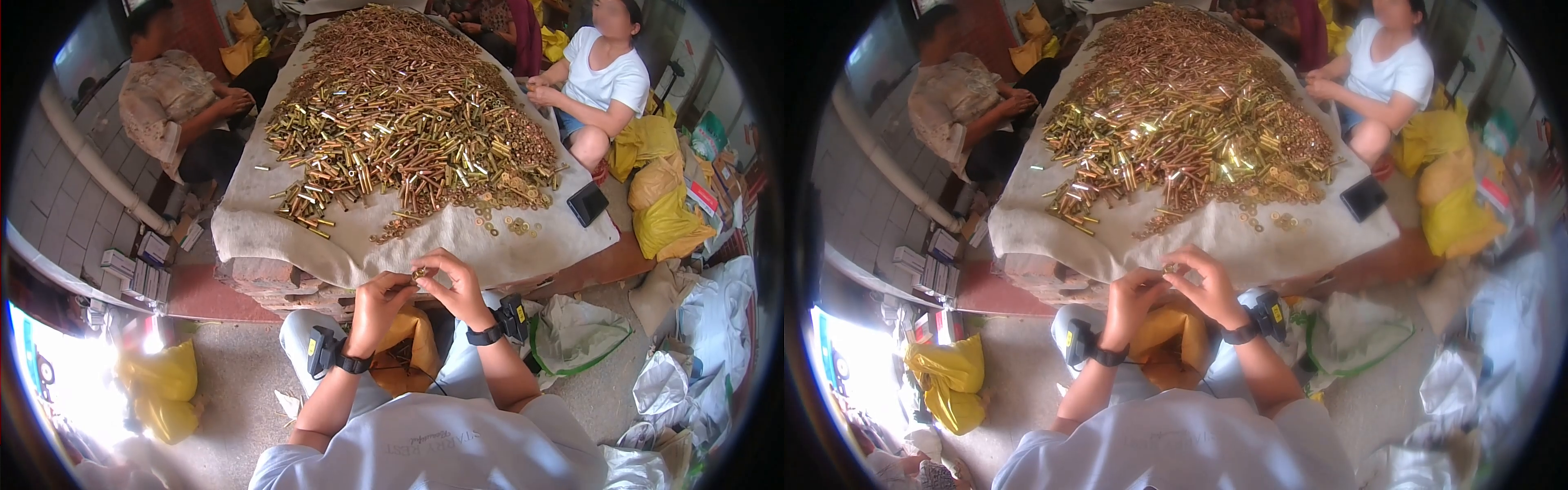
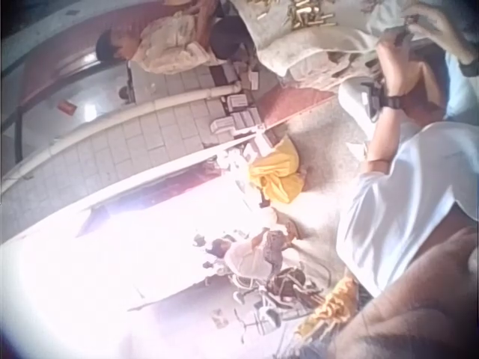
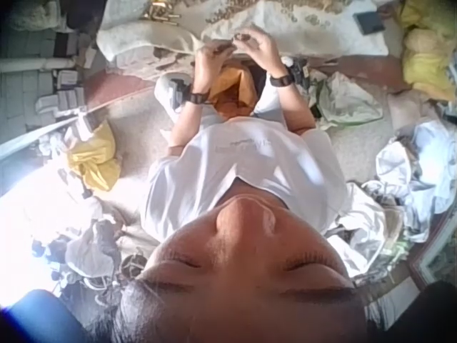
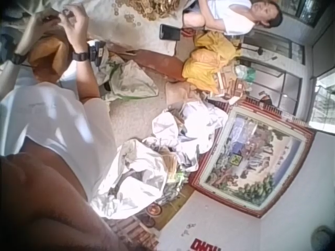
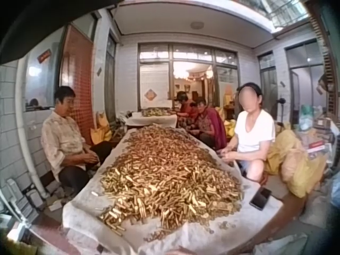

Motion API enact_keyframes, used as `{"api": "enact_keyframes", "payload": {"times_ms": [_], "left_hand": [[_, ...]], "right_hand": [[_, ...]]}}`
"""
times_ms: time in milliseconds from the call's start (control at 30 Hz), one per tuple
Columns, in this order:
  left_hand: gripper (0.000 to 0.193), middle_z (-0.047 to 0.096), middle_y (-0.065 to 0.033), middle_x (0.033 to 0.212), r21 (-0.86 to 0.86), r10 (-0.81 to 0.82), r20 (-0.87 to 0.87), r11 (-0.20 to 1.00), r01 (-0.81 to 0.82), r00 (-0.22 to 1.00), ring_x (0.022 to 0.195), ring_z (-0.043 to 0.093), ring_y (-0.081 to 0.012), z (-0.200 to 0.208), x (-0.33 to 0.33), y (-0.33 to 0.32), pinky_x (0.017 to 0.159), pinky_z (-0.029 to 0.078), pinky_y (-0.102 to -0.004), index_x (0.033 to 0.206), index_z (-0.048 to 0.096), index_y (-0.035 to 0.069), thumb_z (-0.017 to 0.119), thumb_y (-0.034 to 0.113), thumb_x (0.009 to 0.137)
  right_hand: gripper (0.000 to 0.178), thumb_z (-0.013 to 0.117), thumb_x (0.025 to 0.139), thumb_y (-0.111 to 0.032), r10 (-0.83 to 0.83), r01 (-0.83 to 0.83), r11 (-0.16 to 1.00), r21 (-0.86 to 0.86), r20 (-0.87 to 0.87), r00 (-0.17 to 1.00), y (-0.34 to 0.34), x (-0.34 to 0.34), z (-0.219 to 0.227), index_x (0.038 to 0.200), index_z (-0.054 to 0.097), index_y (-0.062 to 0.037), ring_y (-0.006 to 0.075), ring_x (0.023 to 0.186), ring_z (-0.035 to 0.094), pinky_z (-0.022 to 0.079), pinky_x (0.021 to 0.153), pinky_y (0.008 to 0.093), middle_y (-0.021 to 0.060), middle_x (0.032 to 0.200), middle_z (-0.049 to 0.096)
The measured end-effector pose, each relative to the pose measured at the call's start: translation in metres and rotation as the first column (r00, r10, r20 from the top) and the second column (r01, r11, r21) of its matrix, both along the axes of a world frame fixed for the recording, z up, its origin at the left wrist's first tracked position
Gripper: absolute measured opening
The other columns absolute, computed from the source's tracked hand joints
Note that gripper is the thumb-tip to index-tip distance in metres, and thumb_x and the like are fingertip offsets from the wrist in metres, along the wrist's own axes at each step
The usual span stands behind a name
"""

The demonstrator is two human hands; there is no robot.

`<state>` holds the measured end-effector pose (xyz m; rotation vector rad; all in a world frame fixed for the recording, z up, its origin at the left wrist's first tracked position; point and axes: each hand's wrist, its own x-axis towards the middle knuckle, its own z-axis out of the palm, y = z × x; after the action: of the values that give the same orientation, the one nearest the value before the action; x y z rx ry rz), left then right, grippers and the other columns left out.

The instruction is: Sorting and assembling empty brass casings and metal rings on a table.

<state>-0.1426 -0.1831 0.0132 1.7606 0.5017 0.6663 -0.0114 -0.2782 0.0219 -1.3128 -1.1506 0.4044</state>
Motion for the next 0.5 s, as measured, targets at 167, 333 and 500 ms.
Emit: {"api": "enact_keyframes", "payload": {"times_ms": [167, 333, 500], "left_hand": [[0.013, 0.065, -0.0079, 0.08, -0.133, -0.036, 0.004, 0.99, 0.037, 0.999, 0.072, 0.061, -0.0098, 0.0, 0.003, -0.003, 0.064, 0.049, -0.0231, 0.09, 0.064, -0.004, 0.065, 0.0, 0.077], [0.014, 0.066, -0.0057, 0.078, -0.206, -0.032, 0.004, 0.978, 0.032, 0.999, 0.071, 0.06, -0.0081, -0.002, 0.006, -0.002, 0.064, 0.048, -0.0227, 0.091, 0.064, -0.003, 0.066, 0.002, 0.078], [0.014, 0.066, -0.0049, 0.077, -0.194, -0.032, 0.018, 0.98, 0.035, 0.999, 0.07, 0.06, -0.0078, -0.001, 0.005, -0.005, 0.063, 0.048, -0.0219, 0.091, 0.064, -0.003, 0.066, 0.003, 0.078]], "right_hand": [[0.025, 0.062, 0.08, -0.002, 0.02, -0.017, 0.998, 0.064, -0.054, 0.998, 0.001, 0.001, -0.019, 0.105, 0.06, -0.0007, 0.0109, 0.086, 0.053, 0.041, 0.076, 0.0231, 0.0054, 0.092, 0.058], [0.025, 0.062, 0.081, -0.003, 0.041, -0.024, 0.995, 0.099, -0.175, 0.984, 0.001, -0.008, -0.009, 0.105, 0.059, -0.001, 0.01, 0.085, 0.051, 0.04, 0.075, 0.0221, 0.0045, 0.098, 0.055], [0.026, 0.06, 0.083, -0.004, 0.046, -0.013, 0.986, 0.168, -0.195, 0.98, 0.005, -0.009, -0.021, 0.108, 0.058, -0.002, 0.0086, 0.084, 0.048, 0.038, 0.075, 0.0216, 0.0054, 0.1, 0.053]]}}
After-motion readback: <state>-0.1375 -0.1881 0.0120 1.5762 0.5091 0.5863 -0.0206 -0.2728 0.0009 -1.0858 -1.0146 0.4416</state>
